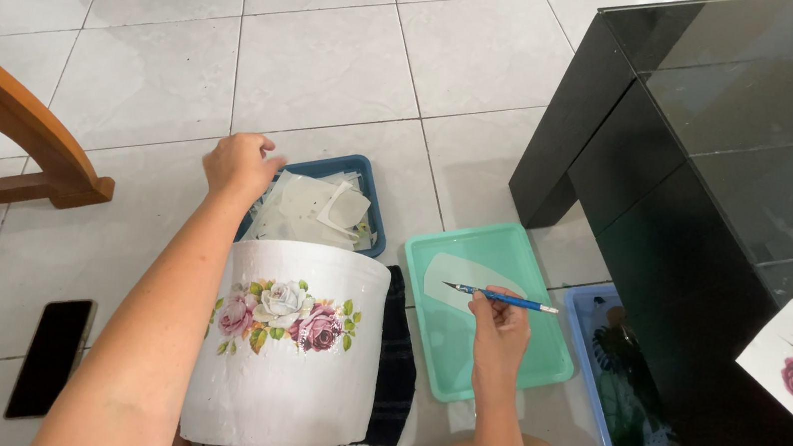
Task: Decorating a white cylindrical container by applying floral decals and smoothing them with a tool
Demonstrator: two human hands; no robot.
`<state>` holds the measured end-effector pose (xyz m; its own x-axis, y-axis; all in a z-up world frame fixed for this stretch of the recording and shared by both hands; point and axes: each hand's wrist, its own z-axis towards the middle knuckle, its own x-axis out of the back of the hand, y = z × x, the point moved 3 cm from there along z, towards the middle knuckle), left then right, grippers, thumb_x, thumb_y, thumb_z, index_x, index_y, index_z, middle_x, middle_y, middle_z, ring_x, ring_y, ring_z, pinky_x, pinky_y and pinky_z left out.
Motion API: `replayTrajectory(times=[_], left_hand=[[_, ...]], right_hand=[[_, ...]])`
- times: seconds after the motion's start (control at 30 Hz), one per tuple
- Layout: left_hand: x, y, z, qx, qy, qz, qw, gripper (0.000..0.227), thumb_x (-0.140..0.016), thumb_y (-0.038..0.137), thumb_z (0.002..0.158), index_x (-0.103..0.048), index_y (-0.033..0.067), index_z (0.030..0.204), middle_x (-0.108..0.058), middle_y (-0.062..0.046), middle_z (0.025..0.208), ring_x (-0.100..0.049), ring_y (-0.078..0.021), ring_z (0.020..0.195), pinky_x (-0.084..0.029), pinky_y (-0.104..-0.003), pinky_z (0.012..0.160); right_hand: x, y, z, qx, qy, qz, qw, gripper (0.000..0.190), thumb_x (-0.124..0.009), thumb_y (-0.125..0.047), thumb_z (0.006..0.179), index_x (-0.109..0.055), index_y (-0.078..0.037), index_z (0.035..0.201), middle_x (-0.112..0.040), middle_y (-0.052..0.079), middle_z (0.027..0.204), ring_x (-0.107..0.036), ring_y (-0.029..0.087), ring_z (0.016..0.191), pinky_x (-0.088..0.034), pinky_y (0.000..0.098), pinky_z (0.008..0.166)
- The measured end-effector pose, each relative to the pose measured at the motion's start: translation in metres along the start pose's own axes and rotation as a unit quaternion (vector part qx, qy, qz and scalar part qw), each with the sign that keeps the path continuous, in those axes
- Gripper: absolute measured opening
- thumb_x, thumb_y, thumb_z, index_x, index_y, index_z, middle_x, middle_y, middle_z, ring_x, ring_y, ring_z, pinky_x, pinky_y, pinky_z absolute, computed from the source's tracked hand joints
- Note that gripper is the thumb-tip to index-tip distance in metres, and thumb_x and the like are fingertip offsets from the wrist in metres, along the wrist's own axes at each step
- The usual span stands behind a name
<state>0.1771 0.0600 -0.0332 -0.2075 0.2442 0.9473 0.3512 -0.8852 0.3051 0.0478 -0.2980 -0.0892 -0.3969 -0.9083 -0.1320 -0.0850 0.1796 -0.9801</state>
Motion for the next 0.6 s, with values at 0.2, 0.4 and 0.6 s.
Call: replayTrajectory(times=[0.2,0.4,0.6], left_hand=[[-0.03,-0.023,0.019,0.01,0.04,-0.043,0.998,0.009,-0.062,0.018,0.087,-0.07,0.012,0.085,-0.065,-0.011,0.08,-0.065,-0.0321,0.083,-0.054,-0.04,0.07],[-0.05,-0.036,0.035,0.04,0.011,-0.057,0.998,0.016,-0.058,0.012,0.086,-0.069,0.0163,0.097,-0.057,-0.01,0.093,-0.063,-0.0317,0.089,-0.055,-0.042,0.073],[-0.034,-0.023,0.019,0.058,0.007,-0.121,0.991,0.013,-0.068,0.005,0.078,-0.07,0.0146,0.087,-0.064,-0.004,0.078,-0.064,-0.0258,0.084,-0.055,-0.037,0.073]], right_hand=[[0.001,0.002,0.002,-0.006,0.007,0.002,1.0,0.017,-0.065,-0.003,0.08,-0.057,0.001,0.094,-0.049,0.008,0.077,-0.053,0.014,0.072,-0.055,0.0368,0.082],[0.002,0.01,0.005,-0.003,0.007,0.009,1.0,0.017,-0.065,-0.005,0.08,-0.058,0.001,0.095,-0.05,0.008,0.078,-0.053,0.013,0.073,-0.055,0.0356,0.082],[0.001,0.008,0.005,-0.001,0.005,0.018,1.0,0.017,-0.065,-0.004,0.08,-0.057,0.001,0.094,-0.048,0.007,0.078,-0.051,0.012,0.072,-0.055,0.0347,0.082]])
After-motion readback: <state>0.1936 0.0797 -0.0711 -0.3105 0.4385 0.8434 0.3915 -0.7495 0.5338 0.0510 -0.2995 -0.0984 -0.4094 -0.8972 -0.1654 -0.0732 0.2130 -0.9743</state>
